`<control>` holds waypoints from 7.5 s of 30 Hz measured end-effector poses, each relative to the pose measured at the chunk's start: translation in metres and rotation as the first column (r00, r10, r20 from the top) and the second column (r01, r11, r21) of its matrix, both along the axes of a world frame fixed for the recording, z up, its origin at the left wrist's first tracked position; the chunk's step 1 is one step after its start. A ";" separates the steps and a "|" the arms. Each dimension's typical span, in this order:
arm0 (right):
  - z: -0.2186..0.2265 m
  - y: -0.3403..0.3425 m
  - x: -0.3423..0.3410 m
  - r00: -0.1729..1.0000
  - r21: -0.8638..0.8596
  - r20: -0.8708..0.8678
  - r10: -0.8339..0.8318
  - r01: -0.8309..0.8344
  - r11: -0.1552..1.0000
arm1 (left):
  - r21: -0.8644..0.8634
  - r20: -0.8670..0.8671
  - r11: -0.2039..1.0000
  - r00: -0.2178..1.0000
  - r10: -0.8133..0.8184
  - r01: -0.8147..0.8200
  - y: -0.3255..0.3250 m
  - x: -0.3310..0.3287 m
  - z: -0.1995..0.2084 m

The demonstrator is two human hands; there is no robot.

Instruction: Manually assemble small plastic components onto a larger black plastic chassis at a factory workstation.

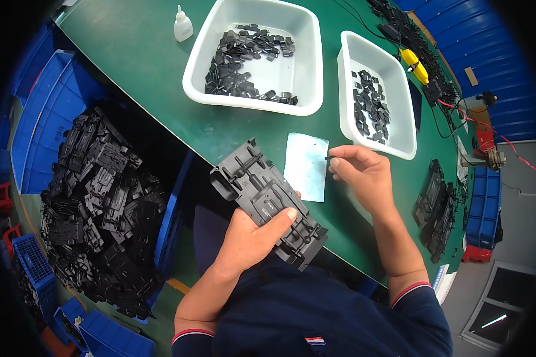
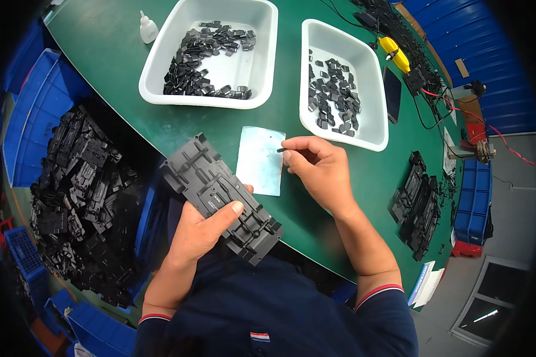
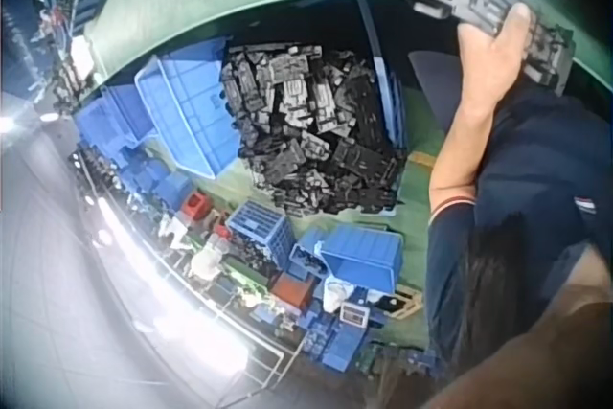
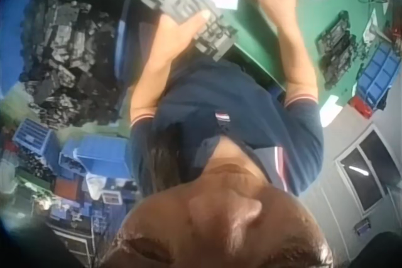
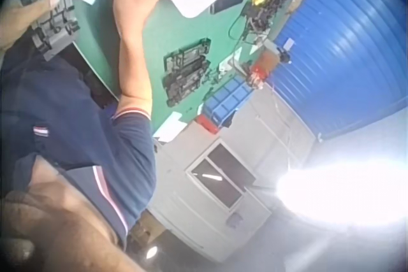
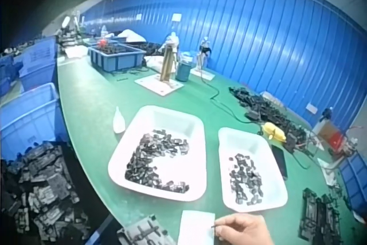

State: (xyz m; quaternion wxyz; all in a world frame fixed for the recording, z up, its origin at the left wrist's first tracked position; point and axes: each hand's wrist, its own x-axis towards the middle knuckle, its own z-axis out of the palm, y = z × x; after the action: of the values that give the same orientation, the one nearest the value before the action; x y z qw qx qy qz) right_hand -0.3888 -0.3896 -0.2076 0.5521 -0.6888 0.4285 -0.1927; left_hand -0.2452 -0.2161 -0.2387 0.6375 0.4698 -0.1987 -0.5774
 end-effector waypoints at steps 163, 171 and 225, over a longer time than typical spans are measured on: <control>0.061 0.062 0.016 0.944 0.016 0.279 0.178 -0.190 0.982 | -0.163 0.497 0.984 0.856 0.145 -0.072 0.019 -0.029 0.049; 0.069 -0.025 0.093 0.969 -0.483 -0.155 0.190 -0.242 0.841 | -0.030 0.295 0.999 0.954 0.048 -0.040 0.026 0.005 0.033; 0.022 -0.012 0.004 0.969 0.140 0.137 0.208 -0.227 0.964 | 0.017 0.023 1.000 1.000 -0.003 0.002 0.005 -0.012 0.016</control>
State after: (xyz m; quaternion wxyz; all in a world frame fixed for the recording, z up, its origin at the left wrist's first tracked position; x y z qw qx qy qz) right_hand -0.3849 -0.4013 -0.1860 0.6464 -0.6740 0.3297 -0.1385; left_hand -0.2567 -0.2106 -0.2229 0.6304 0.4816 -0.2020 -0.5743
